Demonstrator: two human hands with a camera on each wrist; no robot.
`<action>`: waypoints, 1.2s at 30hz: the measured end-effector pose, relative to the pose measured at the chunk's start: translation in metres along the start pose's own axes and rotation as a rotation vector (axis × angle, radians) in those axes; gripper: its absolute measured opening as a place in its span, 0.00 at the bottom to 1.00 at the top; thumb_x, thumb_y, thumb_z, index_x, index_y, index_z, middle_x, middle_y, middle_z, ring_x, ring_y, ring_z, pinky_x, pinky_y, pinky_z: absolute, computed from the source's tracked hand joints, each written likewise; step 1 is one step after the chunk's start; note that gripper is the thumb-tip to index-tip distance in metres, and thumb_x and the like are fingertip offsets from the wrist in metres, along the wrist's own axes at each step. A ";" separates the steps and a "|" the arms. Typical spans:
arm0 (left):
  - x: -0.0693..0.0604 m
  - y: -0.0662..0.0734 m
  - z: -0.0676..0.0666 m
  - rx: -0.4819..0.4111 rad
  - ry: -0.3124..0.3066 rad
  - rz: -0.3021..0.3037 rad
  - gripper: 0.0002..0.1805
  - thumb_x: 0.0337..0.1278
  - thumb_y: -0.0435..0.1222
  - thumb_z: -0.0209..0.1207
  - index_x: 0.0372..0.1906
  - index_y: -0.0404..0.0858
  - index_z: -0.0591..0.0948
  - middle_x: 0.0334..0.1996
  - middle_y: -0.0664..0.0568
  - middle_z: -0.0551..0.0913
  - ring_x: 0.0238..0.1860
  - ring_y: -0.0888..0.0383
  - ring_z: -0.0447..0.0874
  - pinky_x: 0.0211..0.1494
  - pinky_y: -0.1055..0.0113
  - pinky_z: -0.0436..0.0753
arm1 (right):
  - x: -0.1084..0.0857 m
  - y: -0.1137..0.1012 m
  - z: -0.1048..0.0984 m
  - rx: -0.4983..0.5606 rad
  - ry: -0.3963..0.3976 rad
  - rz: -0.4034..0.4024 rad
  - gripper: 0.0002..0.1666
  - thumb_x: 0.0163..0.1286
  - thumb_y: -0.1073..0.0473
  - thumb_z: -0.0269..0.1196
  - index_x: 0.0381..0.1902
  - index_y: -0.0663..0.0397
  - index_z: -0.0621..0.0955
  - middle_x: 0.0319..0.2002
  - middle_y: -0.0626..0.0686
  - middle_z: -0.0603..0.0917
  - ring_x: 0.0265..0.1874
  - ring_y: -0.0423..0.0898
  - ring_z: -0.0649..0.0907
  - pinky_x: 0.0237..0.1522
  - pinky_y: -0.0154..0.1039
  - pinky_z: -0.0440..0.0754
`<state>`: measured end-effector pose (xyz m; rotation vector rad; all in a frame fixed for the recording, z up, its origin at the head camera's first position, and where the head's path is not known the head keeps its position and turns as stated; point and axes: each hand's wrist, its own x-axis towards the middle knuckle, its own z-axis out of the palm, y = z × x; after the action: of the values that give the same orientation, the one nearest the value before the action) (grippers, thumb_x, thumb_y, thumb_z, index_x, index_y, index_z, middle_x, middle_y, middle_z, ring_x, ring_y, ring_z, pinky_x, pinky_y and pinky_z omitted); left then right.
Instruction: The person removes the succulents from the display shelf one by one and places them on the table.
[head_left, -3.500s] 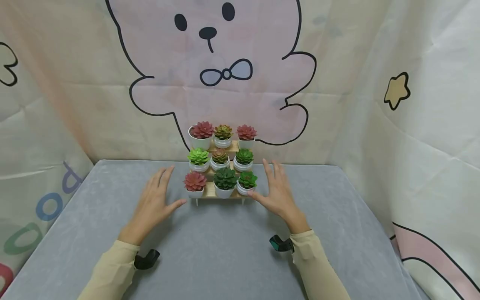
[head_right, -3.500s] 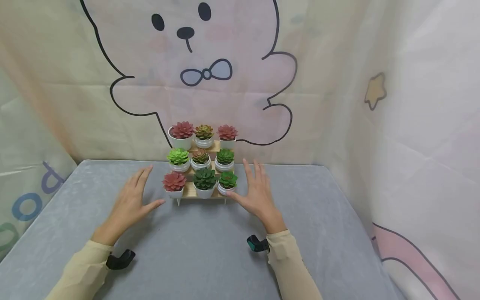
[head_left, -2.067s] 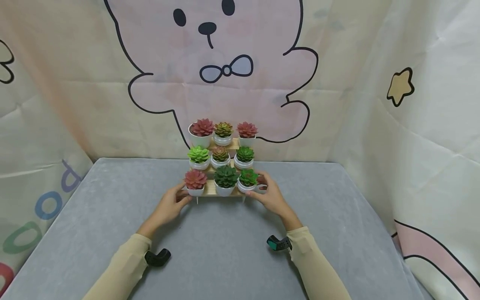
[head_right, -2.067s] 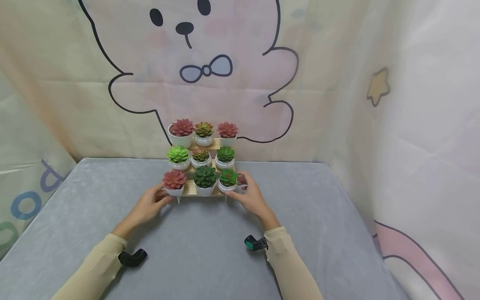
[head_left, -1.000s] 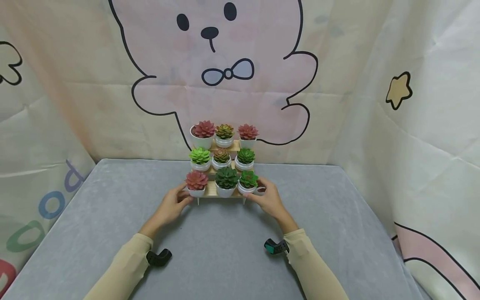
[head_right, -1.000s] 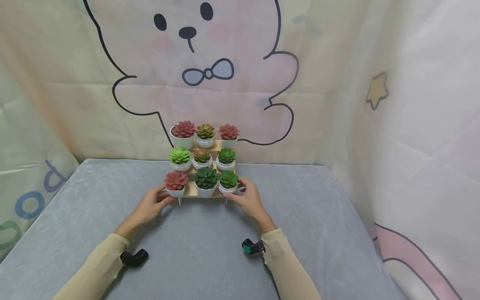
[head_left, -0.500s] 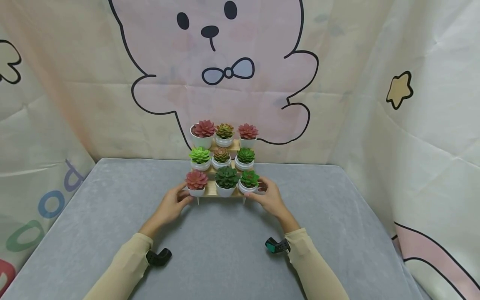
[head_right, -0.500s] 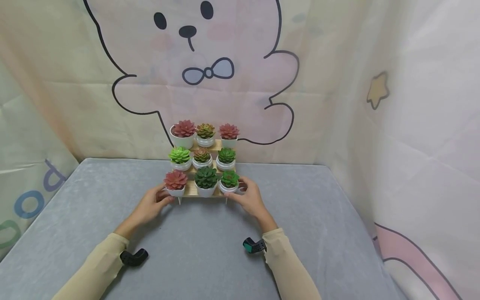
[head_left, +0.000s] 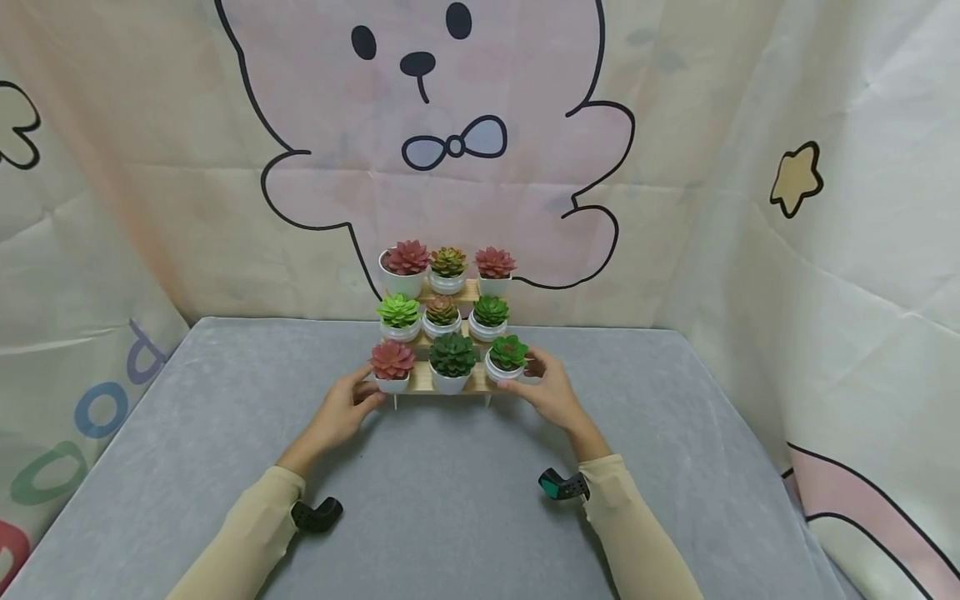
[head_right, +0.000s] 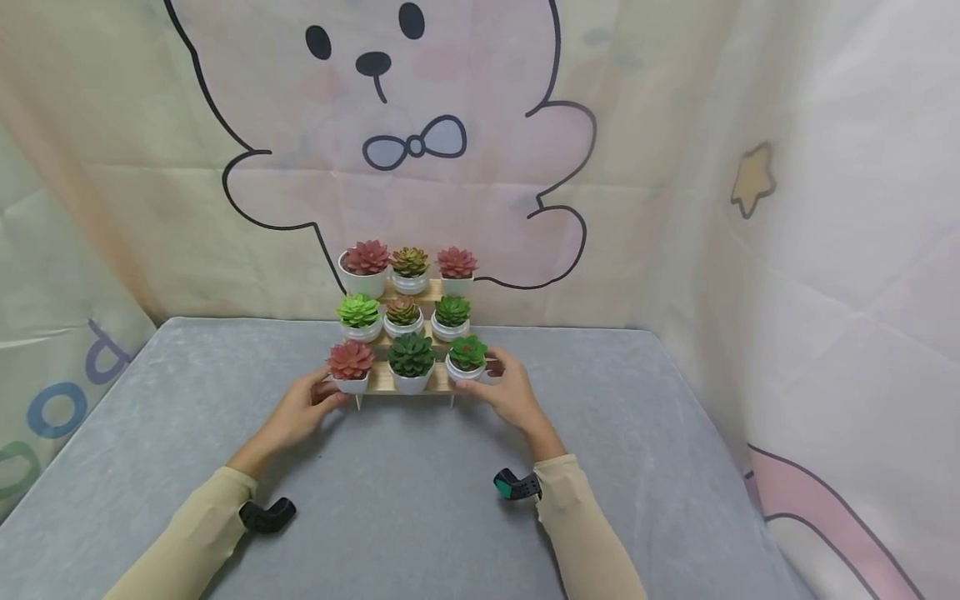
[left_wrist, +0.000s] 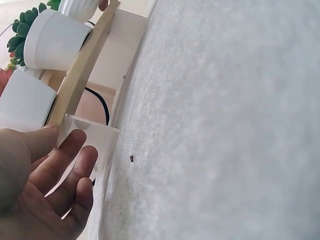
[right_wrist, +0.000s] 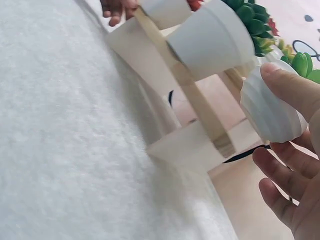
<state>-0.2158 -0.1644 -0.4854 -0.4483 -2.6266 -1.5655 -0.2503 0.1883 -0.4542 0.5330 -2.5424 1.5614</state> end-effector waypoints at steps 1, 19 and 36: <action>0.000 0.000 0.000 0.000 -0.002 0.000 0.32 0.68 0.26 0.58 0.73 0.20 0.62 0.51 0.29 0.85 0.51 0.42 0.88 0.49 0.61 0.85 | 0.000 -0.001 -0.002 0.005 0.002 -0.003 0.33 0.59 0.61 0.76 0.62 0.58 0.79 0.56 0.60 0.84 0.50 0.52 0.83 0.58 0.56 0.79; 0.000 -0.002 -0.001 -0.046 -0.010 -0.020 0.33 0.69 0.26 0.58 0.74 0.22 0.61 0.54 0.27 0.83 0.54 0.38 0.86 0.51 0.63 0.84 | -0.006 -0.028 -0.036 0.009 0.063 0.001 0.31 0.62 0.69 0.71 0.62 0.71 0.77 0.55 0.68 0.82 0.40 0.36 0.83 0.53 0.43 0.81; 0.000 -0.005 -0.002 -0.077 -0.033 0.024 0.32 0.69 0.26 0.58 0.73 0.22 0.62 0.54 0.25 0.82 0.51 0.40 0.87 0.47 0.76 0.80 | -0.005 -0.003 -0.043 0.038 0.092 0.090 0.33 0.62 0.68 0.72 0.64 0.71 0.75 0.58 0.69 0.80 0.44 0.41 0.83 0.52 0.40 0.81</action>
<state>-0.2172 -0.1679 -0.4886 -0.5121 -2.5813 -1.6715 -0.2484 0.2256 -0.4330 0.3458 -2.5049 1.6270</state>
